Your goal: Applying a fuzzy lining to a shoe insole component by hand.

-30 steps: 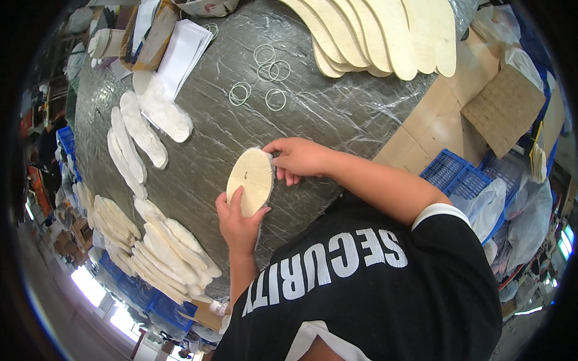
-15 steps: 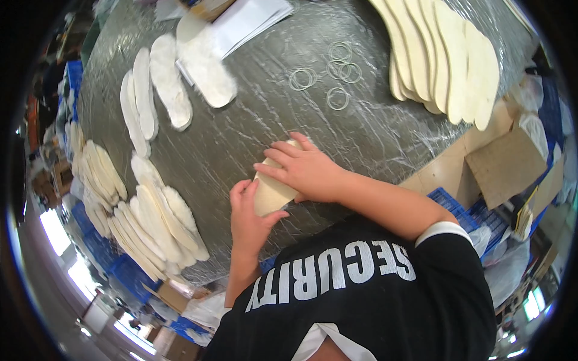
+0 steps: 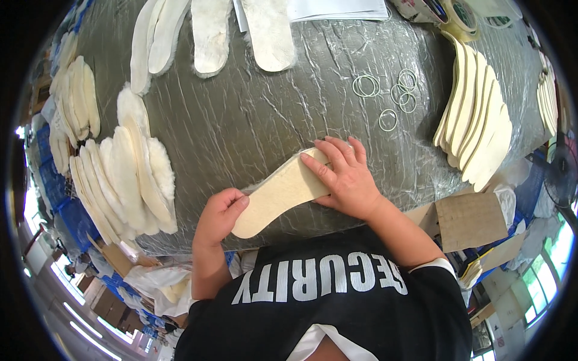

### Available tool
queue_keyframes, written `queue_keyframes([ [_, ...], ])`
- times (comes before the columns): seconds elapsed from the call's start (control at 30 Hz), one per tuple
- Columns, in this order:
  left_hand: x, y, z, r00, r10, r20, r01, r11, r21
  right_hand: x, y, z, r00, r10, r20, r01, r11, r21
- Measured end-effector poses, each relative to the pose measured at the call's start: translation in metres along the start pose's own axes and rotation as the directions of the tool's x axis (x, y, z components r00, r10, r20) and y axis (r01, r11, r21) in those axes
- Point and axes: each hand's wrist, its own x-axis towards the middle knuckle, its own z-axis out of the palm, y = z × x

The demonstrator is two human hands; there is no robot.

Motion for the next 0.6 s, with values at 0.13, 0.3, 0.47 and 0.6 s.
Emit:
queue_keyframes([
  [0.13,0.005,-0.001,0.005,0.998,0.018,-0.063,-0.016,0.999,0.036,0.002,-0.006,-0.004,0.997,0.031,0.068,-0.028,0.999,-0.036],
  [0.3,0.007,-0.001,0.009,0.995,0.019,-0.094,-0.011,0.996,0.084,0.002,-0.008,-0.005,0.993,0.059,0.105,-0.05,0.995,-0.085],
  [0.47,0.008,-0.006,0.013,0.989,0.04,-0.14,-0.022,0.992,0.124,0.009,-0.024,-0.007,0.996,0.025,0.089,-0.017,0.995,-0.096],
  [0.6,0.006,0.004,0.018,0.988,0.022,-0.153,-0.013,0.998,0.061,0.022,-0.039,0.015,0.945,-0.328,-0.009,0.317,0.905,0.284],
])
